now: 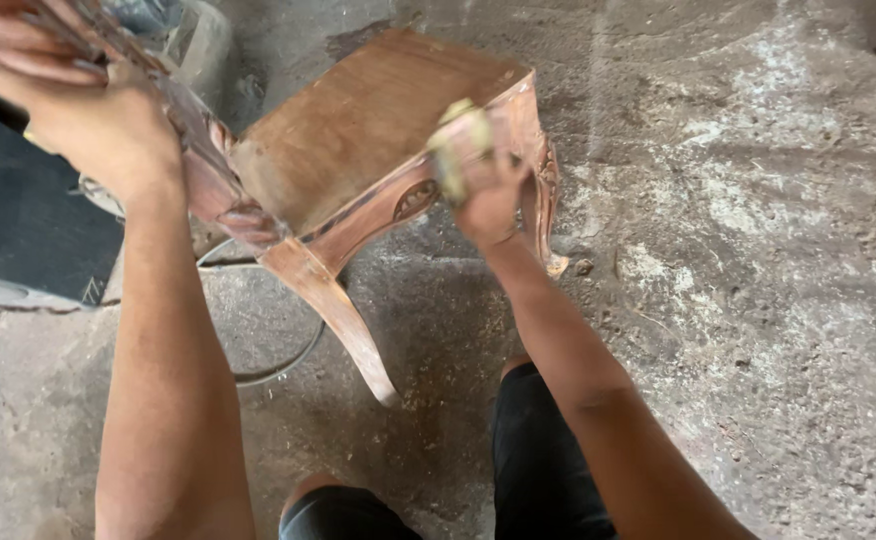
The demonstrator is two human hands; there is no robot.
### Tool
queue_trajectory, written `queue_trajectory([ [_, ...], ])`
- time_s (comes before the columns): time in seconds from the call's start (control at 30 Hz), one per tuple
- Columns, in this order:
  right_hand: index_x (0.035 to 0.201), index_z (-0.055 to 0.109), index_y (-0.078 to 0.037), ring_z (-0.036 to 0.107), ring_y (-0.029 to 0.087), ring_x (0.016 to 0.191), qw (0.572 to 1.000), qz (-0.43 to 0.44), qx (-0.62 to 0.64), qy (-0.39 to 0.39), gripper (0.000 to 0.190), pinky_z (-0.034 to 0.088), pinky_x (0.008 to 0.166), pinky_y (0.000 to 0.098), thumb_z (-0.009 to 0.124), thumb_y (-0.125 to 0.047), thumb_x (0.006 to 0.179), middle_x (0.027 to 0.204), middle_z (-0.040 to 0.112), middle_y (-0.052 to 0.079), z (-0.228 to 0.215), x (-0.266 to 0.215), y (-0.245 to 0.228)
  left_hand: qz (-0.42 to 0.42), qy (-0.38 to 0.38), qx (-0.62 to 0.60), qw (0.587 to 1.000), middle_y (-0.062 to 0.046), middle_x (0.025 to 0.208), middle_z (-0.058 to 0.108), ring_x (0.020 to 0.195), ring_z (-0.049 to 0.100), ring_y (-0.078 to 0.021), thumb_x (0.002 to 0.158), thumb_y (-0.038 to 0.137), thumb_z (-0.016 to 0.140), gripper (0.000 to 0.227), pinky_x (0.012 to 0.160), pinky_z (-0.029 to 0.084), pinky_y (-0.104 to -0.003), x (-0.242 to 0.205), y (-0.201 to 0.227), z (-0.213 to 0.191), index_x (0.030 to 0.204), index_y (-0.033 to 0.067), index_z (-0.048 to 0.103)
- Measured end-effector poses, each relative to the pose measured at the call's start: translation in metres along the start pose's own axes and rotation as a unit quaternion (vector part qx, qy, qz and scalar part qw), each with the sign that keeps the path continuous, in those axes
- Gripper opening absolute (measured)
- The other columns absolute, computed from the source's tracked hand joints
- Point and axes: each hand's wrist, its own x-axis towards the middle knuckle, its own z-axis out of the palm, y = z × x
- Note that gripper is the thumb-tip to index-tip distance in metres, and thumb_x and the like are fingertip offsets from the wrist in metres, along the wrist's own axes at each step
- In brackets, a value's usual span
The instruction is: The person sands various wooden chairs and a small wooden table using sandpaper, reaching into the carved details of the chair backs and legs.
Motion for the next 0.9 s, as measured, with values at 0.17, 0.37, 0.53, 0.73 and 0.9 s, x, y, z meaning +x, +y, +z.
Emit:
queue_trajectory([
  [0.17,0.155,0.048,-0.014,0.027,0.038,0.157,0.973,0.231,-0.016,0.0,0.048,0.0,0.126,0.0622,0.048,-0.033,0.111,0.162,0.047,0.011,0.002,0.026,0.015,0.026,0.003,0.078,0.997,-0.019,0.104,0.076,0.099,0.08,-0.0353,0.088,0.007,0.077,0.046,0.087,0.062,-0.043,-0.01,0.009,-0.007,0.116,0.0009,0.041],
  [0.37,0.153,0.051,-0.011,0.028,0.037,0.157,0.963,0.262,-0.048,-0.036,0.048,0.004,0.126,0.0657,0.049,-0.028,0.108,0.162,0.044,0.016,0.006,0.032,0.025,0.018,-0.005,0.081,0.997,-0.024,0.112,0.074,0.108,0.076,-0.042,0.084,-0.003,0.07,0.053,0.094,0.061,-0.046,-0.015,0.018,-0.009,0.127,-0.0015,0.04],
  [0.53,0.162,0.038,-0.007,0.025,0.037,0.159,0.932,0.362,0.01,0.037,0.056,0.007,0.13,0.0655,0.05,-0.03,0.112,0.165,0.038,0.018,0.018,0.029,-0.004,0.022,0.023,0.177,0.984,-0.024,0.106,0.074,0.098,0.073,-0.045,0.082,0.004,0.078,0.056,0.085,0.056,-0.049,-0.016,0.021,-0.009,0.124,-0.0009,0.042],
  [0.73,0.162,0.028,-0.004,0.023,0.038,0.159,0.931,0.363,0.03,0.032,0.062,0.009,0.129,0.0609,0.051,-0.031,0.112,0.169,0.033,0.018,0.028,0.034,0.021,0.023,-0.03,-0.026,0.999,-0.017,0.122,0.079,0.112,0.079,-0.0285,0.091,-0.005,0.074,0.046,0.104,0.068,-0.039,-0.021,0.002,-0.012,0.128,-0.0027,0.047],
  [0.9,0.164,0.033,-0.01,0.014,0.031,0.165,0.974,0.218,0.014,0.058,0.055,0.005,0.134,0.0629,0.049,-0.023,0.113,0.173,0.027,0.012,0.035,-0.006,-0.006,0.03,-0.021,0.033,0.999,-0.014,0.112,0.077,0.103,0.082,-0.0251,0.087,-0.008,0.069,0.032,0.093,0.065,-0.035,-0.02,0.003,-0.014,0.114,-0.0016,0.054],
])
